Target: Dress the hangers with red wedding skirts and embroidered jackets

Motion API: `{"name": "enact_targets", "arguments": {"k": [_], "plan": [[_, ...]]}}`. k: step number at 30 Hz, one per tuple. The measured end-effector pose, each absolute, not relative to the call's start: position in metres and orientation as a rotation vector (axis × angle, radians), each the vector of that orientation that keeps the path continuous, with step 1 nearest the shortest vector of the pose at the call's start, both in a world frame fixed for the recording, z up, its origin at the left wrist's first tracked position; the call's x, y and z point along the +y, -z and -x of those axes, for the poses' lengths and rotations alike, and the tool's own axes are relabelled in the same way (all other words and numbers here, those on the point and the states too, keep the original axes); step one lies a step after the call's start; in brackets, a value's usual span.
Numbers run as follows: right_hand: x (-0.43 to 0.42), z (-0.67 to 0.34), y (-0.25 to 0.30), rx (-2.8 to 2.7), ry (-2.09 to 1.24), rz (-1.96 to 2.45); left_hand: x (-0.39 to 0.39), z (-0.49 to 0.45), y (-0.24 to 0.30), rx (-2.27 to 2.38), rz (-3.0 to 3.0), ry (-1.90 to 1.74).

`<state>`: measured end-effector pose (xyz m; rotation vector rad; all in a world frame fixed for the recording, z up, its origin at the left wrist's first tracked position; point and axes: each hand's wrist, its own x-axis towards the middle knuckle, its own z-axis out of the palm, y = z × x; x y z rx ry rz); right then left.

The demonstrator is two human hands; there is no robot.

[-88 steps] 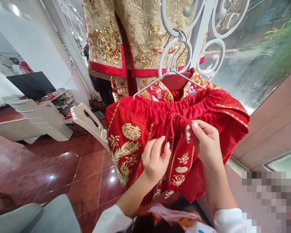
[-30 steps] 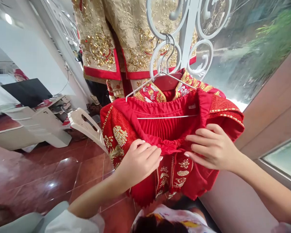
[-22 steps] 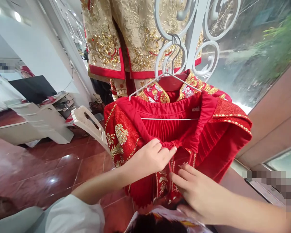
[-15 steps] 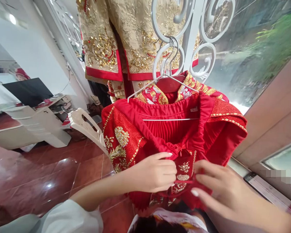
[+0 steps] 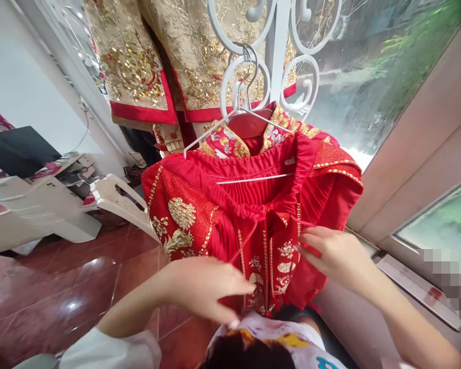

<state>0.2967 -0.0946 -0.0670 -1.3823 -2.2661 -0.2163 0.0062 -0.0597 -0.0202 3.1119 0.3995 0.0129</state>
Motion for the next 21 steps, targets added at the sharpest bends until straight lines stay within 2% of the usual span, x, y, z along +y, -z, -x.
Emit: {"name": "enact_targets", "arguments": {"k": [2,4,6,8,16,21], "plan": [[-0.085,-0.270,0.075,-2.179,0.141,1.369,-0.054,-0.032,0.019,0.437,-3.171,-0.289],[-0.075,-0.248,0.080,-2.091,-0.016,1.390,-0.041,-0.057,0.023,0.827,-3.217,-0.637],[-0.064,-0.234,0.084,-1.974,-0.099,1.427,-0.027,-0.073,0.032,1.264,-3.197,-0.809],[-0.055,-0.225,0.088,-1.837,-0.118,1.433,-0.017,-0.080,0.041,1.385,-3.183,-0.759],[-0.053,-0.219,0.093,-1.424,-0.689,1.144,-0.020,-0.070,0.028,1.008,-2.974,-0.608],[-0.063,-0.227,0.090,-1.388,-0.593,1.116,-0.018,-0.068,0.012,0.778,-2.910,-0.483]]}}
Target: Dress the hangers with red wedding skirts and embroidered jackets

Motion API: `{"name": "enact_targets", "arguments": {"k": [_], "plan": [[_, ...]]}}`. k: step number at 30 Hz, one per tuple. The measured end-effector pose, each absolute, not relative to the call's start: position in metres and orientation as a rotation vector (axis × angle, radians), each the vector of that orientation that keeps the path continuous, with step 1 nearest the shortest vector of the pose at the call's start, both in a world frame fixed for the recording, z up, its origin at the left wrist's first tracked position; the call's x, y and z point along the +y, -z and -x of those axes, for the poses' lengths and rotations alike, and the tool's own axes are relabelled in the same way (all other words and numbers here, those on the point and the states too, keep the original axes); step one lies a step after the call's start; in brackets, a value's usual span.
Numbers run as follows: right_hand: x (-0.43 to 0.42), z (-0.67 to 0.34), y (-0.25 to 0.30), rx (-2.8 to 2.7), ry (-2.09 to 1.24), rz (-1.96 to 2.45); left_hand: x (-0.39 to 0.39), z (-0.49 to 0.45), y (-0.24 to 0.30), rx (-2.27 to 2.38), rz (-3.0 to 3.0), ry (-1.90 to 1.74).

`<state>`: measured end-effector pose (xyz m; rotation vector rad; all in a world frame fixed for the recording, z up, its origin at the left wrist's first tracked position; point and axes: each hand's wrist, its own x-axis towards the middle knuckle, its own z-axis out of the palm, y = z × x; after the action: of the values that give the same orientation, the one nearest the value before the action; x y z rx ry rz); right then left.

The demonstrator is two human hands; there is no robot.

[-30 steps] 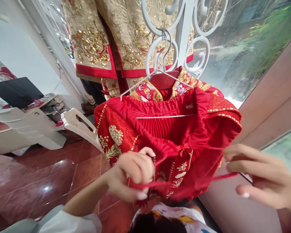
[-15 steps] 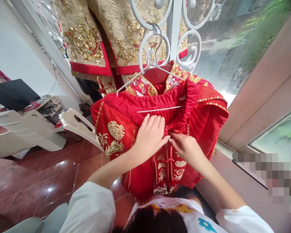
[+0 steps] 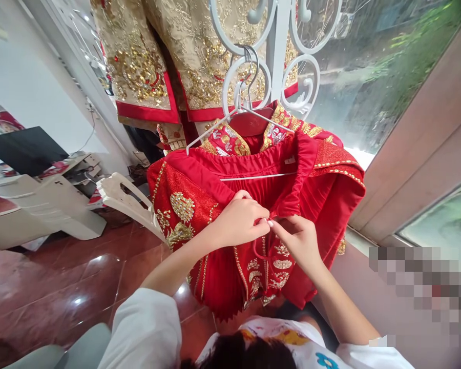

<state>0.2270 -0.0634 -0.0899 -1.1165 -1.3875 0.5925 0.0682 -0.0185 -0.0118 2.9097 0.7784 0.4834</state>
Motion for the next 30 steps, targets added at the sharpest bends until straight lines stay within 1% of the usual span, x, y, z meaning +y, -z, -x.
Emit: {"name": "enact_targets", "arguments": {"k": [2,6,10,12,16,18,19,21,22,23,24,26,27,28,29,30], "plan": [[-0.068,-0.231,0.086,-1.424,-0.595,1.116,-0.019,-0.068,0.008,0.709,-2.894,-0.454],[-0.078,-0.236,0.077,-1.426,-0.740,1.103,-0.022,-0.068,0.004,0.669,-2.870,-0.466],[-0.085,-0.233,0.077,-1.331,-1.086,1.028,-0.027,-0.072,-0.002,0.630,-2.814,-0.474],[-0.084,-0.227,0.088,-1.269,-1.225,1.009,-0.032,-0.069,-0.009,0.653,-2.768,-0.544],[-0.084,-0.213,0.133,-1.275,-1.346,1.153,-0.042,-0.040,-0.027,0.775,-2.685,-0.784],[-0.091,-0.215,0.150,-1.367,-1.396,1.213,-0.049,-0.018,-0.031,0.829,-2.753,-0.747],[-0.096,-0.218,0.154,-1.461,-1.396,1.246,-0.052,-0.007,-0.031,0.853,-2.815,-0.672],[-0.107,-0.231,0.145,-1.725,-1.258,1.322,-0.058,0.011,-0.028,0.914,-2.927,-0.503],[-0.112,-0.239,0.133,-1.846,-1.091,1.356,-0.059,0.016,-0.026,0.976,-2.956,-0.490],[-0.114,-0.246,0.117,-1.902,-0.861,1.378,-0.060,0.018,-0.024,1.079,-2.968,-0.575],[-0.114,-0.251,0.099,-1.860,-0.580,1.385,-0.058,0.018,-0.023,1.231,-2.952,-0.747],[-0.103,-0.256,0.060,-1.540,0.042,1.360,-0.050,0.009,-0.023,1.660,-2.774,-1.255],[-0.092,-0.255,0.042,-1.409,0.271,1.360,-0.043,0.003,-0.022,1.891,-2.622,-1.464],[-0.079,-0.252,0.029,-1.344,0.423,1.402,-0.035,-0.004,-0.021,2.101,-2.466,-1.578],[-0.063,-0.250,0.019,-1.328,0.489,1.492,-0.026,-0.010,-0.019,2.264,-2.338,-1.578],[-0.049,-0.247,0.013,-1.301,0.485,1.609,-0.019,-0.014,-0.016,2.361,-2.257,-1.509]]}}
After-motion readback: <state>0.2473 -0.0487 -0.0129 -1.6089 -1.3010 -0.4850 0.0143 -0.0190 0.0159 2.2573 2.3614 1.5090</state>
